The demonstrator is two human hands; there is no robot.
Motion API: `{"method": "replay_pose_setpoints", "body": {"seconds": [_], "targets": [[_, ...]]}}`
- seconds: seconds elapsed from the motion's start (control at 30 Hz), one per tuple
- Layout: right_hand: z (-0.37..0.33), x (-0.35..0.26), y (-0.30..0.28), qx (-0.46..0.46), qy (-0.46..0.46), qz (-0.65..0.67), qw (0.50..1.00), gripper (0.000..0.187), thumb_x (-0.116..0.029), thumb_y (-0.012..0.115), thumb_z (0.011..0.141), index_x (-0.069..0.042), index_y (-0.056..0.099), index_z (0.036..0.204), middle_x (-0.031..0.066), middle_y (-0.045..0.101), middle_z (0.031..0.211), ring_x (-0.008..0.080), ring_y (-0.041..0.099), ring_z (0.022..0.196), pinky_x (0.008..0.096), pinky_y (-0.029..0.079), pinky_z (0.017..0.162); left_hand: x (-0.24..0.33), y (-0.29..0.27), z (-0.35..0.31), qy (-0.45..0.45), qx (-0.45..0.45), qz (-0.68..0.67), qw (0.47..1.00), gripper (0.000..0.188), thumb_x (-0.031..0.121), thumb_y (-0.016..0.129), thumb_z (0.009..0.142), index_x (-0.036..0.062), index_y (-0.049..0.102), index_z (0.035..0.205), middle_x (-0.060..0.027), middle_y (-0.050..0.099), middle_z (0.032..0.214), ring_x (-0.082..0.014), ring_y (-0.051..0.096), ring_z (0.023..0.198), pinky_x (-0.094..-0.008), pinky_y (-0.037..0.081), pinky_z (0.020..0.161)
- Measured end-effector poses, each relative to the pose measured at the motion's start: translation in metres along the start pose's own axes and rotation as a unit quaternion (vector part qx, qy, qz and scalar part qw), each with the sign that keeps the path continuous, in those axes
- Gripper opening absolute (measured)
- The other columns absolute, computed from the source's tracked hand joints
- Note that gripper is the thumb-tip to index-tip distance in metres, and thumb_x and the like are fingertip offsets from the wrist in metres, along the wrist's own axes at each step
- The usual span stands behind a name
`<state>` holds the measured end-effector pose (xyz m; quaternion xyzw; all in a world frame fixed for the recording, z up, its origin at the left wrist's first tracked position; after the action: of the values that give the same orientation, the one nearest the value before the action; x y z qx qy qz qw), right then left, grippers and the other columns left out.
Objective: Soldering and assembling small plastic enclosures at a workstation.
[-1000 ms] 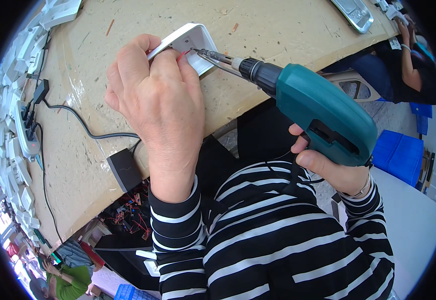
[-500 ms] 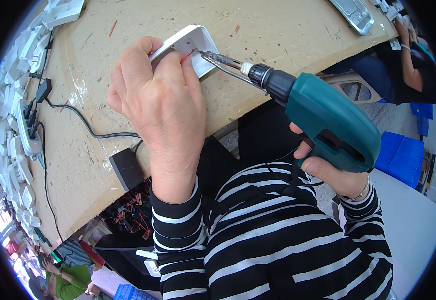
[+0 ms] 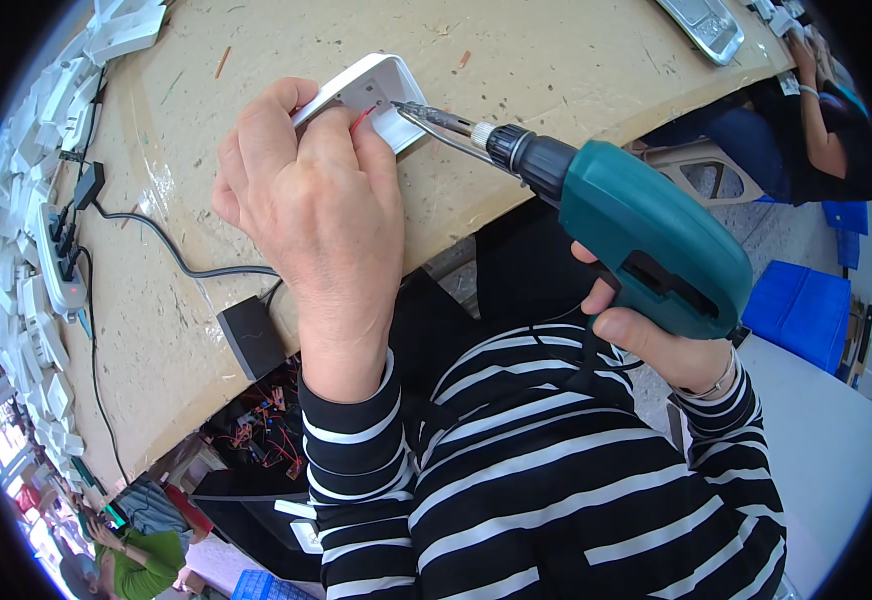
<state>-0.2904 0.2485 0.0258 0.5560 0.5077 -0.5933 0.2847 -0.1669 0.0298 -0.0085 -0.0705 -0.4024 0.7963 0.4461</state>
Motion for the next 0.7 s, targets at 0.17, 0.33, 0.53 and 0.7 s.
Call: {"method": "replay_pose_setpoints", "body": {"seconds": [0.17, 0.33, 0.53, 0.7], "targets": [[0.005, 0.000, 0.001, -0.019, 0.018, -0.025, 0.999, 0.060, -0.003, 0.073, 0.082, -0.004, 0.046, 0.137, 0.0160, 0.061, 0.123, 0.0121, 0.064, 0.088, 0.0265, 0.053, 0.079, 0.000, 0.001, 0.000, 0.009, 0.006, 0.002, 1.000, 0.006, 0.007, 0.069, 0.073, 0.0020, 0.069, 0.076, -0.0053, 0.060, 0.106, -0.0241, 0.053, 0.100, -0.0383, 0.034, 0.087], [0.009, 0.000, 0.006, -0.008, 0.026, 0.011, 1.000, 0.056, -0.003, 0.073, 0.082, -0.004, 0.050, 0.133, 0.0149, 0.062, 0.121, 0.0115, 0.064, 0.087, 0.0260, 0.053, 0.078, 0.000, 0.001, 0.000, 0.009, 0.008, 0.004, 1.000, 0.005, 0.007, 0.069, 0.073, 0.0020, 0.068, 0.075, -0.0050, 0.059, 0.105, -0.0238, 0.053, 0.098, -0.0382, 0.034, 0.086], [0.011, 0.001, 0.004, -0.011, 0.022, -0.025, 0.999, 0.060, -0.002, 0.074, 0.081, -0.004, 0.048, 0.135, 0.0148, 0.063, 0.118, 0.0114, 0.064, 0.087, 0.0255, 0.055, 0.078, -0.002, 0.002, 0.000, 0.011, 0.009, -0.005, 1.000, 0.005, 0.007, 0.069, 0.072, 0.0021, 0.068, 0.075, -0.0049, 0.059, 0.105, -0.0239, 0.053, 0.097, -0.0381, 0.034, 0.086], [0.011, -0.003, 0.003, -0.003, 0.045, -0.018, 0.999, 0.064, -0.002, 0.075, 0.080, -0.005, 0.046, 0.137, 0.0139, 0.064, 0.116, 0.0114, 0.065, 0.088, 0.0260, 0.055, 0.079, -0.002, 0.002, 0.000, 0.008, 0.007, -0.012, 1.000, 0.005, 0.006, 0.069, 0.072, 0.0022, 0.068, 0.075, -0.0049, 0.059, 0.106, -0.0244, 0.053, 0.098, -0.0381, 0.034, 0.086]]}}
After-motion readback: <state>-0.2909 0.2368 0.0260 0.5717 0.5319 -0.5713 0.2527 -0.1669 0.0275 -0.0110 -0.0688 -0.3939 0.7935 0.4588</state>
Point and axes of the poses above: each hand's wrist, its own z-axis towards the middle knuckle, its own y-axis out of the palm, x = y × z, the point moved 1 cm from there along z, towards the middle knuckle
